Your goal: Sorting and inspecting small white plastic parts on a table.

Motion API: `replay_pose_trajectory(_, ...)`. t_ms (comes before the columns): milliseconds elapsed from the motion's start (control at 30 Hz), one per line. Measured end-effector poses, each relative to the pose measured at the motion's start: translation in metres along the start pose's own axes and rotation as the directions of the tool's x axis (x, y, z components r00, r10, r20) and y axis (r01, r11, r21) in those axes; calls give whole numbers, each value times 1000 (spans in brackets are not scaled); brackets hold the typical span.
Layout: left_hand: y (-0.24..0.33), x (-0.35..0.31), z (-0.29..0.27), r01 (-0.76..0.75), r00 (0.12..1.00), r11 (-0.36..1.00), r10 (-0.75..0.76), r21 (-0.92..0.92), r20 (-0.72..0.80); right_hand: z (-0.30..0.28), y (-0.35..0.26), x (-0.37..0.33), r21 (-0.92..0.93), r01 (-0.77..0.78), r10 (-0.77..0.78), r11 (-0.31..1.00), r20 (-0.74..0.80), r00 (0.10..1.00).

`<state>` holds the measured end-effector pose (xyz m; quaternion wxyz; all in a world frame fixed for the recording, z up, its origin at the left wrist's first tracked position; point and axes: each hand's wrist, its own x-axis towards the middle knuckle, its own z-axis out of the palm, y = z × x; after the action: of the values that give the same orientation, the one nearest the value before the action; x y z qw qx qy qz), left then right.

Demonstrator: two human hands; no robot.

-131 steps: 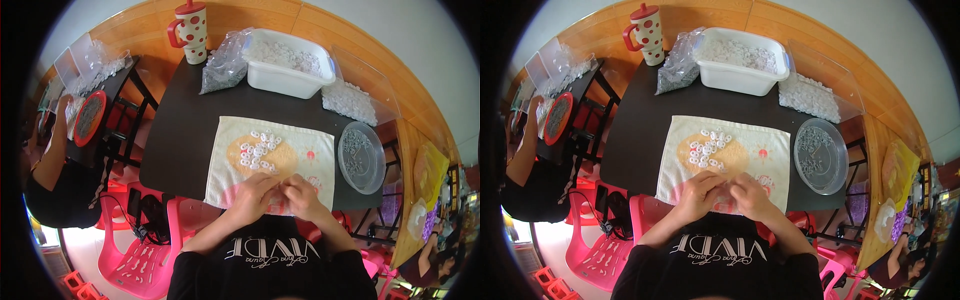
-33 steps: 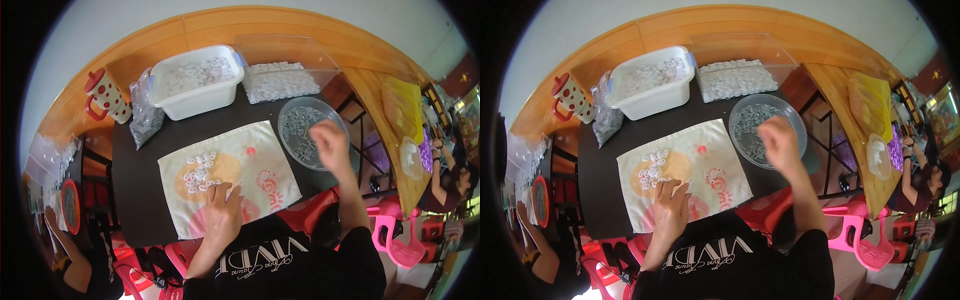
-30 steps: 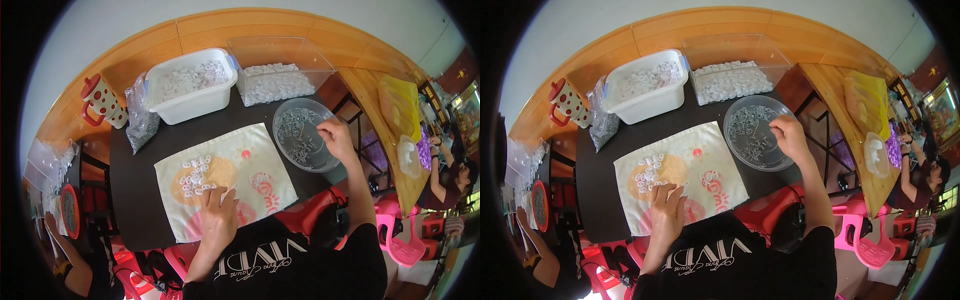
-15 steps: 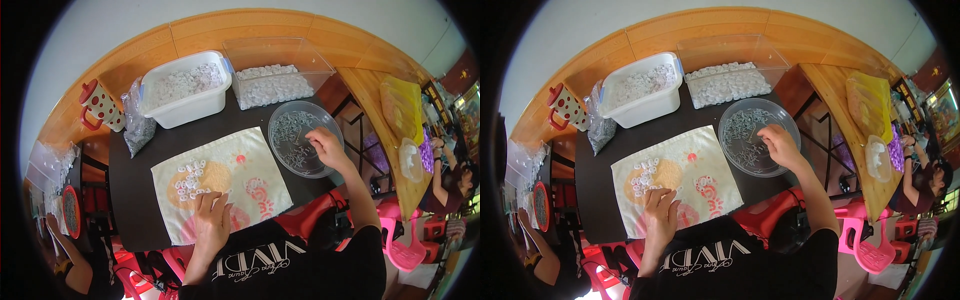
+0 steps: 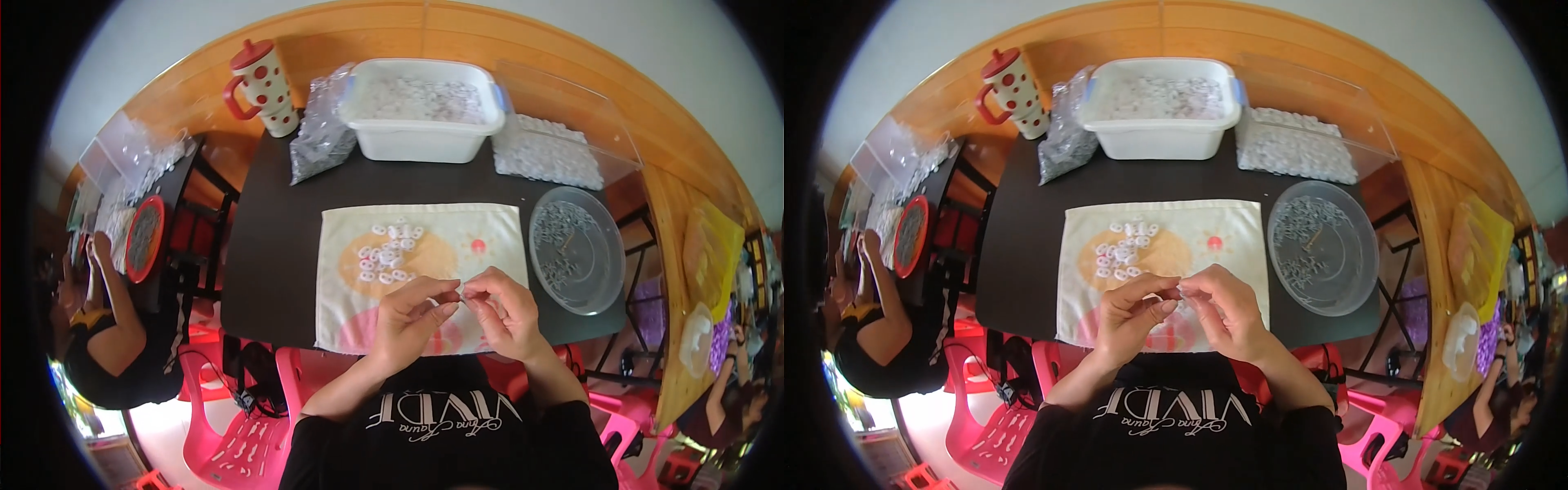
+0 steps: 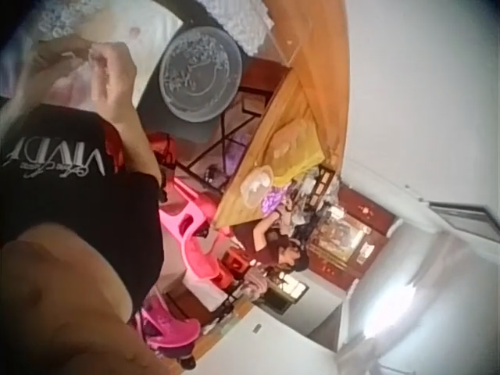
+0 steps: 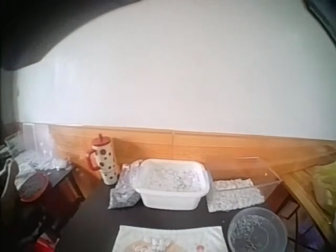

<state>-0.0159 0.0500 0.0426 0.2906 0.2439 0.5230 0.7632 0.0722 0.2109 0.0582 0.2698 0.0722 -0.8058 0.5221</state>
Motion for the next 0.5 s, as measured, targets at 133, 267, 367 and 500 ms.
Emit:
replay_pose_trajectory(133, -7, -3, -16, -86, 996, 996, 86, 21, 13, 17, 4, 3, 12, -30, 30, 999, -3, 1000)
replay_pose_trajectory(267, -9, -1, -23, -155, 988, 980, 157, 125, -8, 26, 3, 9, -50, -57, 57, 997, -2, 998)
replay_pose_trajectory(367, -7, -1, -26, -233, 967, 914, 254, 332, -19, 29, 1, 12, -94, -55, 59, 994, 34, 998)
replay_pose_trajectory(500, -3, 2, -29, -317, 931, 820, 365, 477, -10, 37, 4, 8, -53, -99, 98, 994, -26, 995)
